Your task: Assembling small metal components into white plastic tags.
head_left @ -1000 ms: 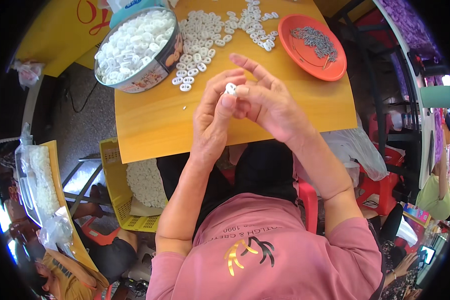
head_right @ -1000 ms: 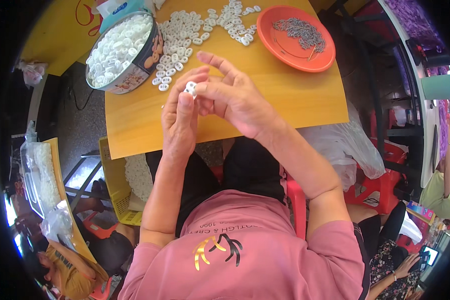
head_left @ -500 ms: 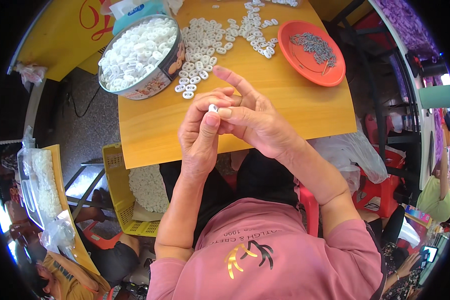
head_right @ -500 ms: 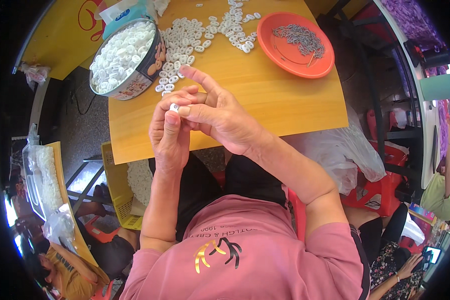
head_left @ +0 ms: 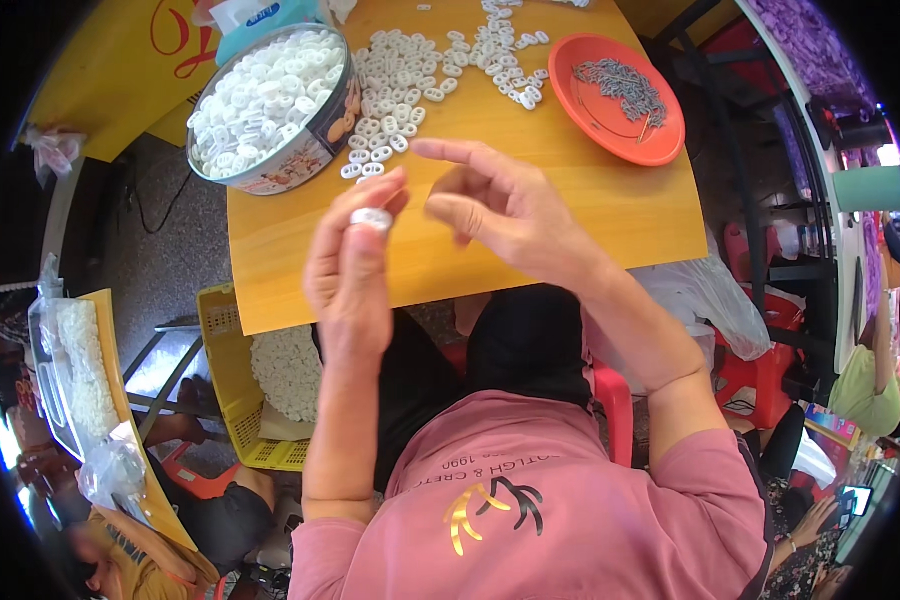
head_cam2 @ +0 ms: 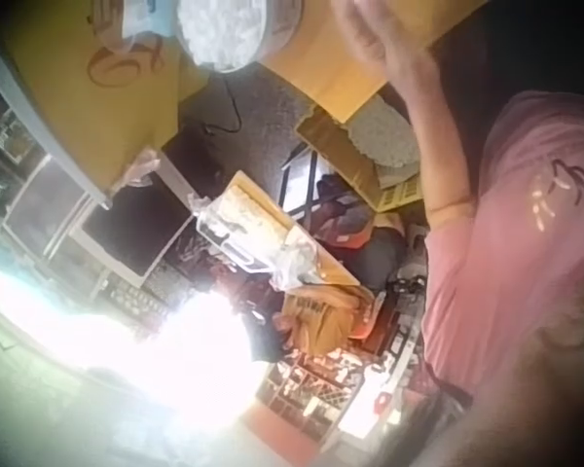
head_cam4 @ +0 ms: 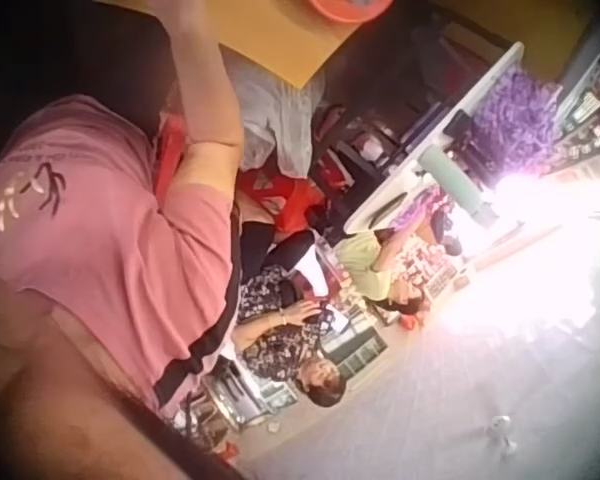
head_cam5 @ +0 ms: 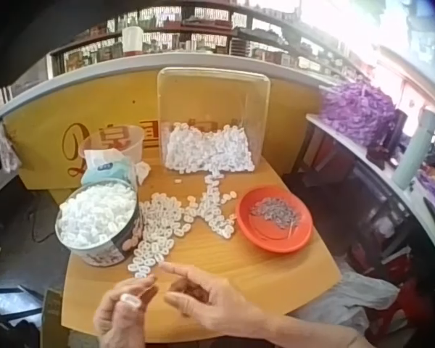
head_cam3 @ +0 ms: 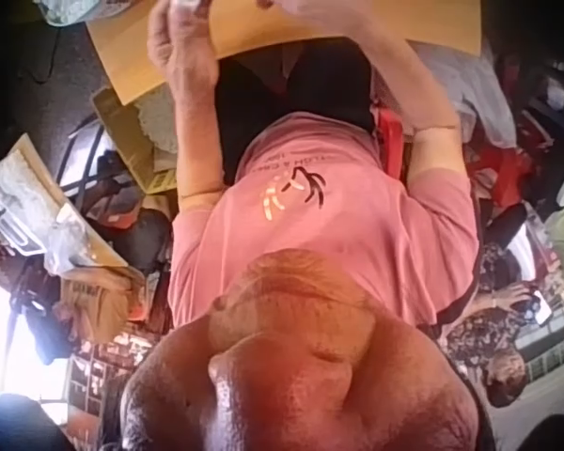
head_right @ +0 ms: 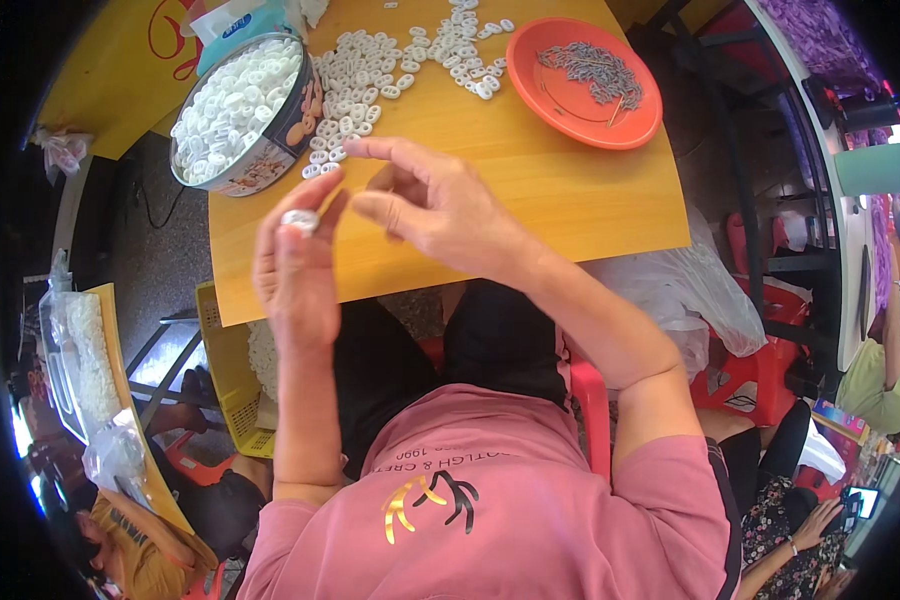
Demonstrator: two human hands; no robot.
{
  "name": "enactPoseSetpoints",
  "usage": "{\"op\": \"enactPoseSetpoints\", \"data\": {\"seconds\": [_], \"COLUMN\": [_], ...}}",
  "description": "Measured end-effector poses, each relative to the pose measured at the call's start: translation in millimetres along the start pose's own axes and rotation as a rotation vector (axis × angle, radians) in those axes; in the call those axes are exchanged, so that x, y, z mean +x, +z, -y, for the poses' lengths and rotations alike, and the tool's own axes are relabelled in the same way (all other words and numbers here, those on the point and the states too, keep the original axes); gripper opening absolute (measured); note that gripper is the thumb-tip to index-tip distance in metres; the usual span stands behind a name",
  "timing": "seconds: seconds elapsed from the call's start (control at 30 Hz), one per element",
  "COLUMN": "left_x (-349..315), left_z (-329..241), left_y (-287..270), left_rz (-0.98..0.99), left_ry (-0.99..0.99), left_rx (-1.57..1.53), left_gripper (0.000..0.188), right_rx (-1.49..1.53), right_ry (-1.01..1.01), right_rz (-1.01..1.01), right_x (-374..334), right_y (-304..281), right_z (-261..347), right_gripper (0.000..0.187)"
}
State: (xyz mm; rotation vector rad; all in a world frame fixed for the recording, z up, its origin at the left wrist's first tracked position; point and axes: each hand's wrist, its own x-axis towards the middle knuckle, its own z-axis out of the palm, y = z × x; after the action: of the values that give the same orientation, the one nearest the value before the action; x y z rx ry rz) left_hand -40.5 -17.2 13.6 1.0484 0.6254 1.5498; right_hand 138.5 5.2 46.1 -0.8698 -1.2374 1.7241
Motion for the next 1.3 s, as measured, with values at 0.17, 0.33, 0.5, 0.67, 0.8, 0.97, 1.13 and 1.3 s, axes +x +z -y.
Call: {"op": "enactPoseSetpoints", "data": {"seconds": [0.17,0.33,0.5,0.67,0.8,0.97,1.13,1.3], "left_x": [-13.5,-54.1,-108.1,-105.3,-65.5,-20.4,7.4,21.7], "left_z": [-61.0,-78.1,-73.0,-77.9,-68.4,-37.9,-0.2,23.0], "left_y": [-66.7,-163.0,-237.4,-199.6,-135.4,-49.1,-4.2,34.9], "left_rz": [-0.298,-0.620,-0.701,-0.721,-0.513,-0.202,0.084,0.040], "left_ry": [0.041,-0.090,-0.205,-0.043,0.230,0.259,0.021,-0.233], "left_rx": [0.397,0.763,1.132,1.411,1.240,1.008,0.739,0.414], "left_gripper": [0.029,0.027,0.034,0.037,0.033,0.029,0.020,0.018], "right_rx": [-1.328,-1.813,-1.920,-1.784,-1.618,-1.586,-1.356,-0.246], "right_ry": [-0.652,-0.626,-0.584,-0.555,-0.491,-0.526,-0.446,-0.115], "right_rz": [-0.390,-0.444,-0.335,-0.195,-0.033,-0.021,-0.102,-0.142], "right_x": [28.3,48.3,54.5,47.9,46.4,42.5,28.7,4.5], "right_y": [-65.0,-107.9,-104.8,-92.2,-81.8,-84.8,-65.9,-49.5], "right_z": [14.3,16.3,9.8,6.0,7.8,4.1,4.9,3.9], "right_gripper": [0.010,0.009,0.008,0.007,0.008,0.010,0.010,0.021]}}
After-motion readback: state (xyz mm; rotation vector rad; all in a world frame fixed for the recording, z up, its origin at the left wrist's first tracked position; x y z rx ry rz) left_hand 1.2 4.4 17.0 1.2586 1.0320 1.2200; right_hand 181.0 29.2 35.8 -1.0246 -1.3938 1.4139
